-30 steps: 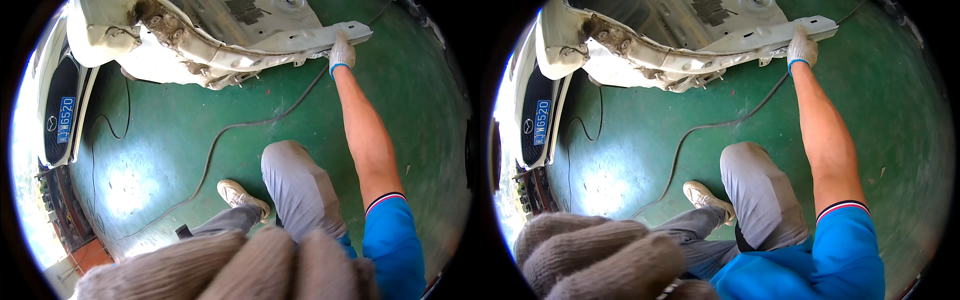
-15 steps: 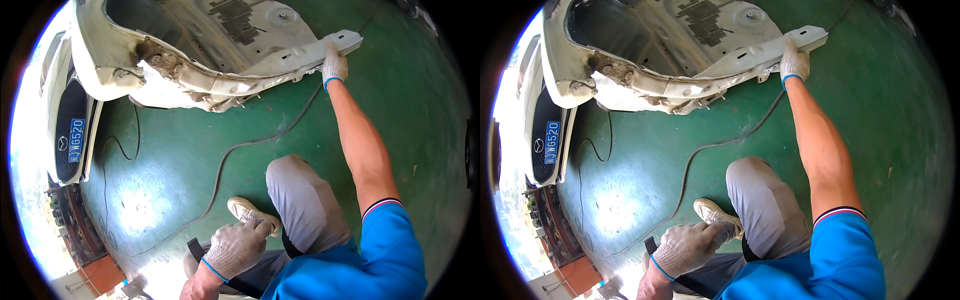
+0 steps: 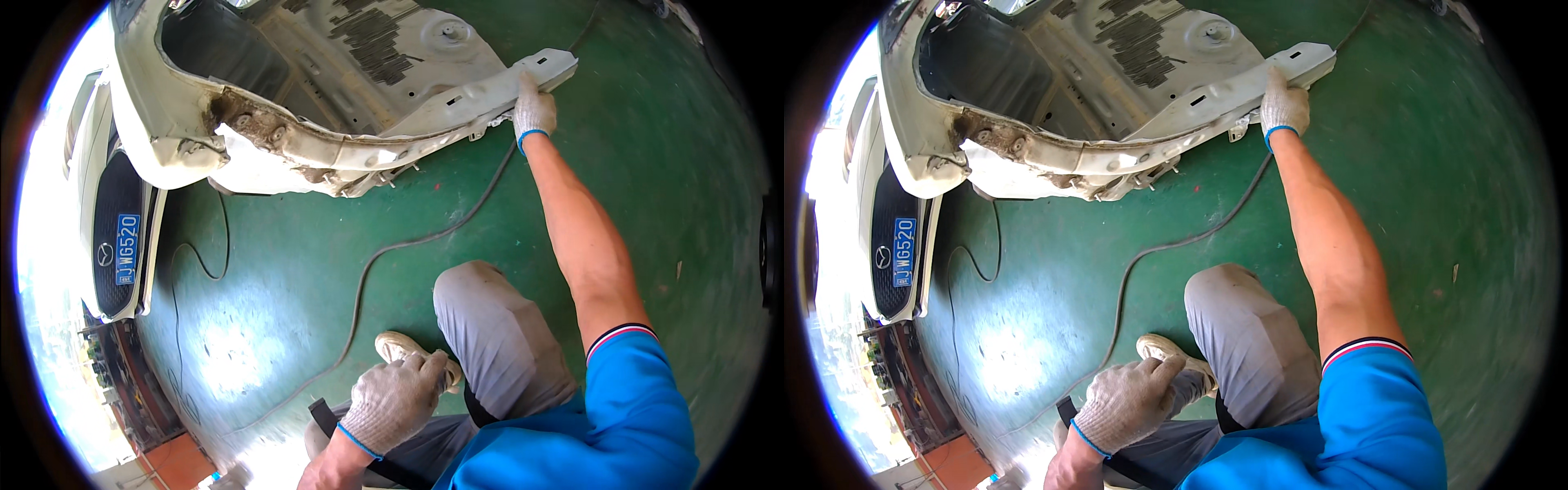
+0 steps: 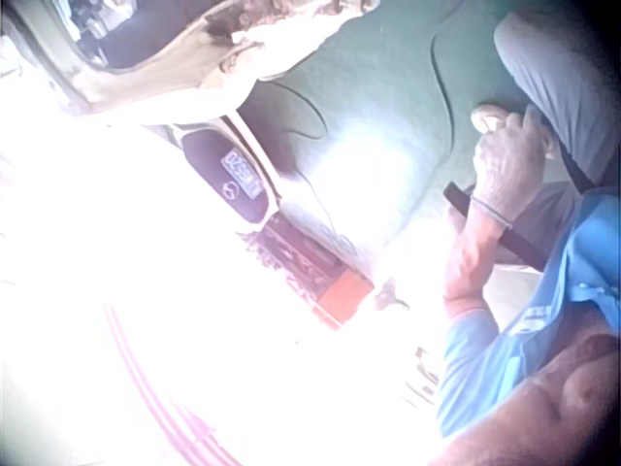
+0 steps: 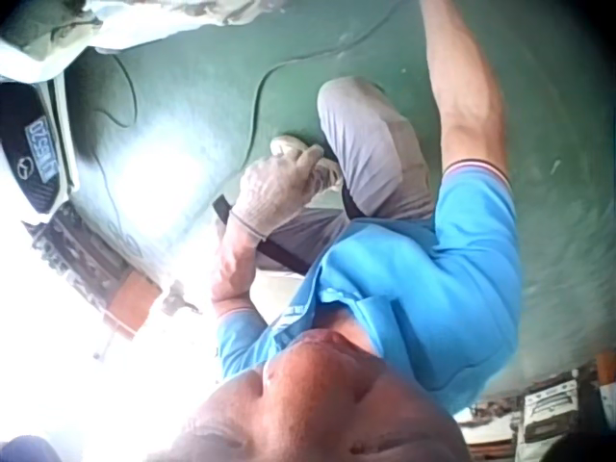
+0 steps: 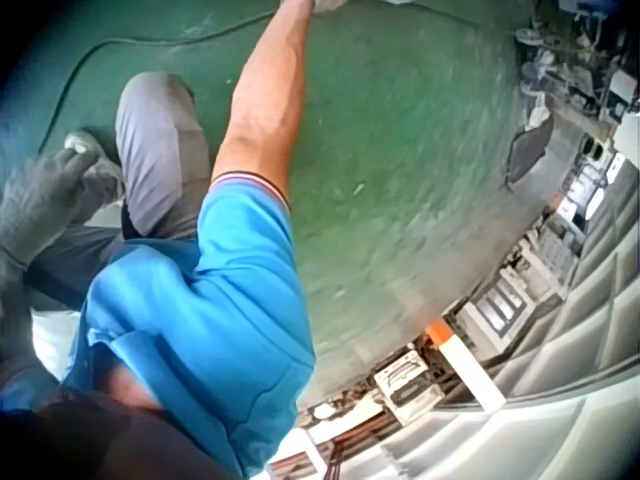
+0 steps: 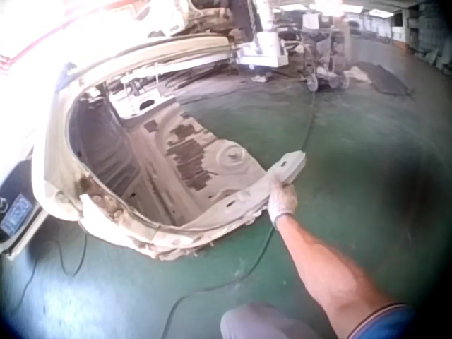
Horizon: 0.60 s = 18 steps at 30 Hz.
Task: The person uses a hammer and a wooden block to tap and align the front fender of a white car, then removes the fender and inspects its inner surface and mounting points. The person handles the fender by hand, turning it over and checking edges and clips.
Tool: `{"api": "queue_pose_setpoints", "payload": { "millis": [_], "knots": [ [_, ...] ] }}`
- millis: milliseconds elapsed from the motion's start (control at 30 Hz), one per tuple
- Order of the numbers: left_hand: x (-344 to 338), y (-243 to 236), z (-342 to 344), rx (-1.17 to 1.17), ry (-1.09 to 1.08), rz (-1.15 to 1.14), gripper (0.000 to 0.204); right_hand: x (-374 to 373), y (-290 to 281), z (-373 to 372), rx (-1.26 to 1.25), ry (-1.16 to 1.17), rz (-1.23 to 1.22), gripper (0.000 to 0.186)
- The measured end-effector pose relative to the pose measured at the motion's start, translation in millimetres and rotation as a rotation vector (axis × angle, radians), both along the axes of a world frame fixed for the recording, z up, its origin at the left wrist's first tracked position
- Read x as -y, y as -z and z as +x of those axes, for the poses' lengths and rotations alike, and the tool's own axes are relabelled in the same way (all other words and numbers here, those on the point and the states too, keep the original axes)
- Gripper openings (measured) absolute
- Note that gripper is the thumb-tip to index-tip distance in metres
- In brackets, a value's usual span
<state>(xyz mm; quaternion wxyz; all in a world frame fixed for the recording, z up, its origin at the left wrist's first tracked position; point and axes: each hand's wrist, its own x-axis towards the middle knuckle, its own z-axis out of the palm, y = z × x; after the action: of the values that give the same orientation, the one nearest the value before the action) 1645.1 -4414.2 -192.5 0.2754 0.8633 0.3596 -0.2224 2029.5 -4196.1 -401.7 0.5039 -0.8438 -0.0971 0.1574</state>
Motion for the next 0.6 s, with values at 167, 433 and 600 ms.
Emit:
{"api": "queue_pose_setpoints", "payload": {
  "millis": [167,433,600],
  "knots": [
    [0,-1,2,0.015,0.014,-0.012,0.034,-1,5,1,0.011,-0.002,0.014,0.085],
    [-2,-1,2,-0.01,-0.004,-0.03,0.033,-4,12,4,-0.015,-0.011,0.089,0.088],
    [-2,1,1,0.028,-0.007,-0.005,0.031,-3,13,8,-0.029,-0.007,0.082,0.087]
  ]
}}
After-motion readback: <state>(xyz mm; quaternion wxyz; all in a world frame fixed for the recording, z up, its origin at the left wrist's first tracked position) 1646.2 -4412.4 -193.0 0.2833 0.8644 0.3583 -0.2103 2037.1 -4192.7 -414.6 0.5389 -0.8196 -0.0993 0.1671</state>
